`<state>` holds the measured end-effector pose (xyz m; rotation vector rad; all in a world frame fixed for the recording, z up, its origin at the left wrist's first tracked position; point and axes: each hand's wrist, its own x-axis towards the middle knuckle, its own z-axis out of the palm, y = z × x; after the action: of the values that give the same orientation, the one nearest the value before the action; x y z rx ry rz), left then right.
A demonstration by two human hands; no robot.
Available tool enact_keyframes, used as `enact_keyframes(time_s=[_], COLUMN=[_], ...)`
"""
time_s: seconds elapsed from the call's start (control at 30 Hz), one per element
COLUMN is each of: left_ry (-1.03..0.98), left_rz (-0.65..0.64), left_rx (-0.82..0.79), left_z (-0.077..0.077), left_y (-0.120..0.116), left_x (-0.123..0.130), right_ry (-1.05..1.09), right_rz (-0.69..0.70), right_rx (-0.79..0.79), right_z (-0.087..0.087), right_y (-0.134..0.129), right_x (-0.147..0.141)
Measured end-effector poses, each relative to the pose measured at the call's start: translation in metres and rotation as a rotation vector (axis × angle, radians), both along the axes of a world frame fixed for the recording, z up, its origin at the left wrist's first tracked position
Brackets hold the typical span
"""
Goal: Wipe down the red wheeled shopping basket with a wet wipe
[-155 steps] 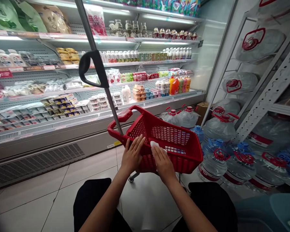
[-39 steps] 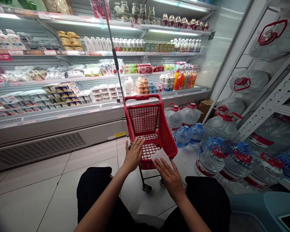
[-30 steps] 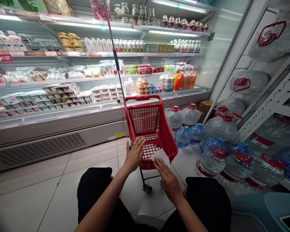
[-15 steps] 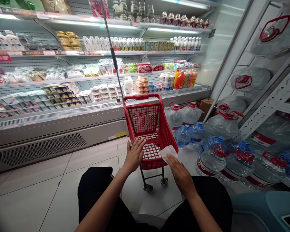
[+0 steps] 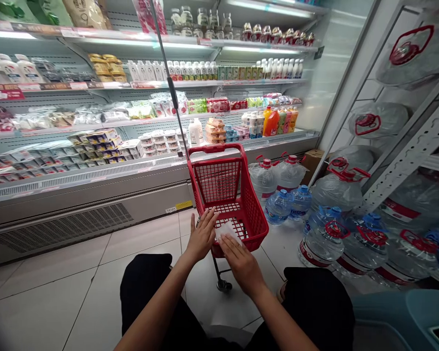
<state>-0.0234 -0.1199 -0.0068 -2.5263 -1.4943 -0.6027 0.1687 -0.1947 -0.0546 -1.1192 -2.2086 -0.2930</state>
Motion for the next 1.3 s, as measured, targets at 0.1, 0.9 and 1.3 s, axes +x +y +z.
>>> enact_keyframes(time_s=[0.1,0.9,1.3], left_ry=[-0.054,-0.045,-0.077], left_rz=[0.099,0.083,0.274], left_rx=[0.004,-0.140,-0.163], left_z=[-0.003,-0.006,0.004], left_y=[-0.003,0.022,0.037], left_x=[-0.001,0.005,-0.050], right_ry=[-0.046,-0.040,-0.191], right_rz=[-0.020,-0.025,0.237], right_rx=[0.023,-0.009,-0.006], right_z=[-0.003,0.021,0.024], right_y=[0.009,0.059,0.035], right_x=[0.040,0.066,0.032])
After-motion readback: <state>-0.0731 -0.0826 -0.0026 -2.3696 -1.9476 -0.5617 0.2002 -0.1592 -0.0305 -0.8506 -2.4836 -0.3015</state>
